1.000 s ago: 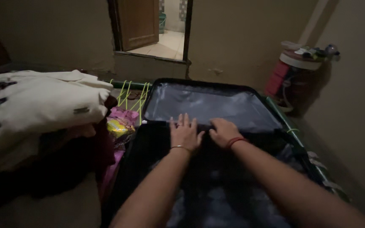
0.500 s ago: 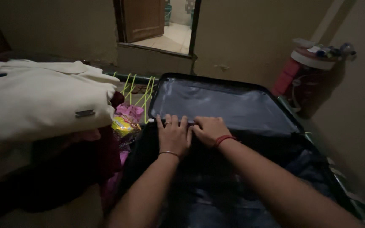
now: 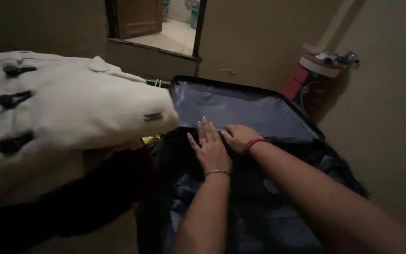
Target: The person packs various items into a suitcase, including a round plastic container, a package of sanitary pads, and several pieces of folded clothing.
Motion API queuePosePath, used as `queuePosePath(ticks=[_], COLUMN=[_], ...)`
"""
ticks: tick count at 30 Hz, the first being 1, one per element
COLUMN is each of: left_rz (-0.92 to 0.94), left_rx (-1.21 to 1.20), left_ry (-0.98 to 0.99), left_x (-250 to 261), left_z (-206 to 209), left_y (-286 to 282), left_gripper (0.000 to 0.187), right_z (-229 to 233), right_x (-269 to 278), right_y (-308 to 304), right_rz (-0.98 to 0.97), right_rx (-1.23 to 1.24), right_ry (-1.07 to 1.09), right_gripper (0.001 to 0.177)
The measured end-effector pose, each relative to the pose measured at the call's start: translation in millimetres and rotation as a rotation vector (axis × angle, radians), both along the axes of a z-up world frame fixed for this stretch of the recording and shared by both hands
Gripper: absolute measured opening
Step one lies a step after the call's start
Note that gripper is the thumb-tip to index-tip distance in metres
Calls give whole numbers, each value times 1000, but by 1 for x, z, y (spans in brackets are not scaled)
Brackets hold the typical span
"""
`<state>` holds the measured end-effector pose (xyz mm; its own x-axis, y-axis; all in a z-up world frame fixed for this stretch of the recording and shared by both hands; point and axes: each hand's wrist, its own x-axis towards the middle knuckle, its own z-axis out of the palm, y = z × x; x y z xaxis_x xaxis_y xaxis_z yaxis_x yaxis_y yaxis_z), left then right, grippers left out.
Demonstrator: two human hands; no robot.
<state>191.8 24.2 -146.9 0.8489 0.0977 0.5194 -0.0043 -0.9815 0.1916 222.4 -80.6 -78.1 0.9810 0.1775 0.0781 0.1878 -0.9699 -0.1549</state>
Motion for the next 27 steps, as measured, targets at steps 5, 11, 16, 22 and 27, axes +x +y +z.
queuePosePath(ticks=[5, 11, 16, 22, 27], left_rz=[-20, -14, -84, -185, -236], left_rx=[42, 21, 39, -1, -48], left_ry=[205, 155, 166, 134, 12], left_x=[13, 30, 11, 9, 19], left_z=[2, -6, 17, 28, 24], left_y=[-31, -69, -53, -32, -31], left_gripper=[68, 60, 64, 72, 58], right_z=[-5, 2, 15, -6, -12], right_x=[15, 31, 64, 68, 73], right_y=[-11, -53, -95, -117, -131], right_rz=[-71, -168, -14, -25, -80], right_rx=[25, -140, -222, -218, -100], right_ry=[85, 207, 142, 147, 176], right_gripper=[50, 59, 63, 62, 60])
